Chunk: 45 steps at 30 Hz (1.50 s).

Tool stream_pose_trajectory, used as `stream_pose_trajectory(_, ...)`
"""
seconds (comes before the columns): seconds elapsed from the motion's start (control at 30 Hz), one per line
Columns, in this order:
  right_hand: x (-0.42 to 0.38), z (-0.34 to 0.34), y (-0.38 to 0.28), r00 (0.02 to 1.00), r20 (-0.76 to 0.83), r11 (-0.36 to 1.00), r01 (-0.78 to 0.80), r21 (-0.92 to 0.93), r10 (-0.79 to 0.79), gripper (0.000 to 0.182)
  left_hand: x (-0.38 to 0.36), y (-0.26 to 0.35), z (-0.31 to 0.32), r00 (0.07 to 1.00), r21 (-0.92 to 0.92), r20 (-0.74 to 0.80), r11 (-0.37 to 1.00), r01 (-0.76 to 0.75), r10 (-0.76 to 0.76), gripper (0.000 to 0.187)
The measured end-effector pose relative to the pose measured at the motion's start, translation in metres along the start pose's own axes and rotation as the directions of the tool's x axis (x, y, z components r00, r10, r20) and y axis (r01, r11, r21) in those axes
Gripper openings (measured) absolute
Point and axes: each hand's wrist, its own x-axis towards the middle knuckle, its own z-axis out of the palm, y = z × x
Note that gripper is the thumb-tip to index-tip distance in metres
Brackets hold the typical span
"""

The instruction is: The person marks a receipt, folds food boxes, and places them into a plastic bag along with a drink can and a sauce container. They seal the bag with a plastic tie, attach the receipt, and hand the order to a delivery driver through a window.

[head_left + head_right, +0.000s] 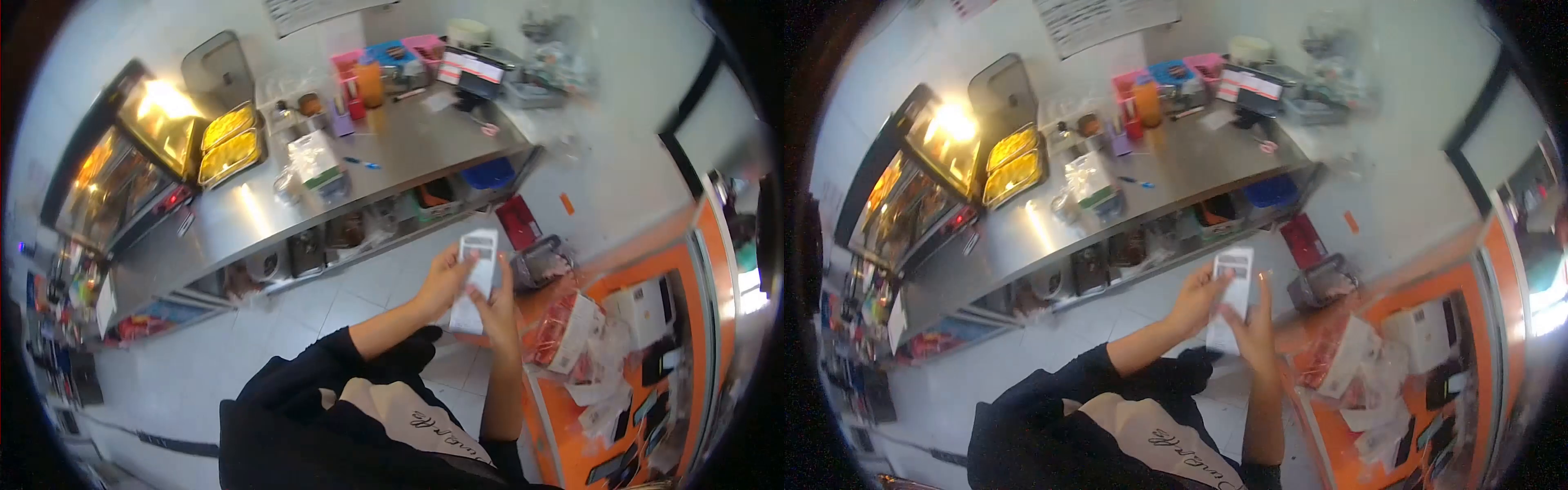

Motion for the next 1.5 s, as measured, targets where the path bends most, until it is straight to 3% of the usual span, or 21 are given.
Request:
stream_pose_trajectory(0.03,-0.001,0.011,0.009,0.989,0.095,0.993,-0.117,0.021,0.114,0.076,0.013,0.016,-0.022,0.997,-0.028,-0.074,1.0,0.008,-0.01,0.027)
stream_pose_trajectory(0.13,0.016,0.045,0.054,0.998,0.052,0.999,-0.019,-0.05,0.022,0.073,0.054,0.05,-0.099,0.982,-0.043,-0.186,0.999,0.0,-0.008,0.021)
stream_pose_trajectory(0.27,0.077,0.093,0.044,0.996,0.083,0.879,0.058,-0.474,-0.021,0.068,0.114,0.118,-0.202,0.964,0.06,-0.225,0.99,-0.13,0.14,0.021)
stream_pose_trajectory(0.37,0.164,0.138,0.052,0.97,0.084,0.823,0.237,-0.516,-0.227,0.067,0.179,0.184,-0.284,0.939,0.161,-0.246,0.965,-0.207,0.242,0.021)
stream_pose_trajectory(0.47,0.26,0.193,0.052,0.957,0.132,0.797,0.288,-0.531,-0.257,0.068,0.238,0.247,-0.37,0.901,0.342,-0.279,0.911,-0.231,0.333,0.02)
stream_pose_trajectory(0.53,0.319,0.225,0.101,0.954,0.187,0.875,0.292,-0.385,-0.236,0.069,0.263,0.272,-0.425,0.829,0.546,-0.411,0.831,-0.109,0.379,0.017)
stream_pose_trajectory(0.6,0.348,0.255,0.128,0.969,0.197,0.924,0.208,-0.322,-0.15,0.069,0.296,0.266,-0.524,0.796,0.606,-0.548,0.778,0.166,0.257,0.017)
stream_pose_trajectory(0.63,0.35,0.269,0.136,0.982,0.174,0.935,0.126,-0.331,-0.071,0.069,0.301,0.261,-0.555,0.891,0.88,-0.371,0.405,0.247,0.262,0.018)
stream_pose_trajectory(0.67,0.351,0.28,0.144,0.989,0.146,0.94,0.043,-0.337,0.007,0.069,0.302,0.255,-0.58,0.965,0.976,-0.199,-0.056,0.211,0.168,0.018)
stream_pose_trajectory(0.73,0.35,0.289,0.161,0.992,0.113,0.956,-0.016,-0.292,0.051,0.07,0.315,0.241,-0.625,0.998,0.932,-0.061,-0.358,0.048,-0.023,0.02)
stream_pose_trajectory(0.77,0.346,0.292,0.163,0.991,0.103,0.968,-0.06,-0.243,0.088,0.069,0.322,0.238,-0.638,0.998,0.976,-0.047,-0.216,0.037,-0.041,0.02)
stream_pose_trajectory(0.8,0.343,0.293,0.165,0.988,0.095,0.976,-0.101,-0.194,0.121,0.069,0.328,0.23,-0.649,0.997,0.976,-0.079,-0.204,0.08,0.014,0.023)
stream_pose_trajectory(0.83,0.34,0.295,0.162,0.988,0.074,0.979,-0.121,-0.167,0.135,0.069,0.33,0.226,-0.65,0.991,0.975,-0.11,-0.187,0.122,0.069,0.026)
stream_pose_trajectory(0.9,0.333,0.296,0.157,0.986,0.043,0.98,-0.157,-0.118,0.163,0.068,0.312,0.244,-0.589,0.917,0.866,-0.209,-0.372,0.335,0.34,0.033)
stream_pose_trajectory(0.97,0.329,0.293,0.166,0.99,0.002,0.964,-0.134,-0.232,0.138,0.067,0.277,0.295,-0.46,0.922,0.941,-0.337,0.095,0.324,0.191,0.058)
stream_pose_trajectory(1.03,0.327,0.292,0.18,0.996,-0.016,0.973,-0.094,-0.209,0.093,0.061,0.252,0.246,-0.459,0.987,0.999,0.017,0.024,-0.021,0.158,0.095)
stream_pose_trajectory(1.13,0.317,0.286,0.197,0.997,-0.032,0.994,-0.076,-0.077,0.073,0.042,0.198,0.234,-0.402,0.977,0.897,0.093,-0.442,0.001,0.19,0.115)
stream_pose_trajectory(1.2,0.313,0.267,0.192,0.989,-0.06,0.984,-0.142,-0.105,0.136,0.027,0.2,0.231,-0.413,0.987,0.941,0.065,-0.339,-0.011,0.146,0.122)
stream_pose_trajectory(1.3,0.305,0.245,0.159,0.957,0.195,0.959,-0.167,-0.229,0.214,0.017,0.2,0.232,-0.416,0.99,0.951,0.06,-0.308,-0.018,0.129,0.125)
stream_pose_trajectory(1.4,0.305,0.239,0.18,0.869,0.477,0.956,0.015,-0.292,0.131,0.019,0.202,0.23,-0.416,0.986,0.947,0.067,-0.32,-0.016,0.151,0.125)
stream_pose_trajectory(1.5,0.326,0.256,0.208,0.891,0.443,0.945,0.057,-0.321,0.096,0.027,0.202,0.229,-0.415,0.984,0.951,0.072,-0.308,-0.019,0.161,0.125)
